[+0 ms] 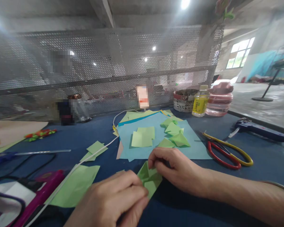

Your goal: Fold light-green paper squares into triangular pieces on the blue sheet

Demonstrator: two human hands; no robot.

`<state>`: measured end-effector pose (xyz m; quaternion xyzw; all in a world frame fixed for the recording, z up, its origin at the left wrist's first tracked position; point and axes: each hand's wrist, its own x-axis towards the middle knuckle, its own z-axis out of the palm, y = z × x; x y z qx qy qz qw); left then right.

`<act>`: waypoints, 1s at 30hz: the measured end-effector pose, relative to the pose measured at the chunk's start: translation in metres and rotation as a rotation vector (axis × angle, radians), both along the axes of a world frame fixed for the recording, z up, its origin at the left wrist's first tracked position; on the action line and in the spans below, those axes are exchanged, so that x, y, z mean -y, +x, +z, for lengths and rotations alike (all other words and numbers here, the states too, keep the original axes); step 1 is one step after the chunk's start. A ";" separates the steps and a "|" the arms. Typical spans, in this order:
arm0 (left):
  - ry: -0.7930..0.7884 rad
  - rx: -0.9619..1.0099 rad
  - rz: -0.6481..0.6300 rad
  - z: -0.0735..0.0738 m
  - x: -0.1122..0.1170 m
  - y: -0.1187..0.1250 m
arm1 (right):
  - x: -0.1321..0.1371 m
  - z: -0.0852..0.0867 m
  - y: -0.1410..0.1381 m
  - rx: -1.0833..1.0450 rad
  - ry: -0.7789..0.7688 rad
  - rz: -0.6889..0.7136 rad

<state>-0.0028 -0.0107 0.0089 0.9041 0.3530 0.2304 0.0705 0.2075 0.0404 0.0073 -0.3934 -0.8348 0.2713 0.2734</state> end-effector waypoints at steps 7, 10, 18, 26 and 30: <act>0.098 -0.091 0.305 -0.003 -0.008 -0.004 | 0.003 -0.003 0.001 -0.027 0.072 0.028; 0.046 -0.190 0.298 -0.005 -0.007 -0.003 | 0.008 -0.005 0.001 -0.029 0.206 0.127; -0.011 -0.265 0.251 -0.007 -0.006 -0.001 | 0.007 -0.004 0.004 0.092 0.305 0.237; -0.071 -0.218 0.189 0.000 -0.001 0.002 | 0.007 0.001 0.004 0.060 0.334 0.294; -0.065 -0.174 0.126 0.001 0.001 0.001 | 0.014 0.006 0.004 0.070 0.331 0.386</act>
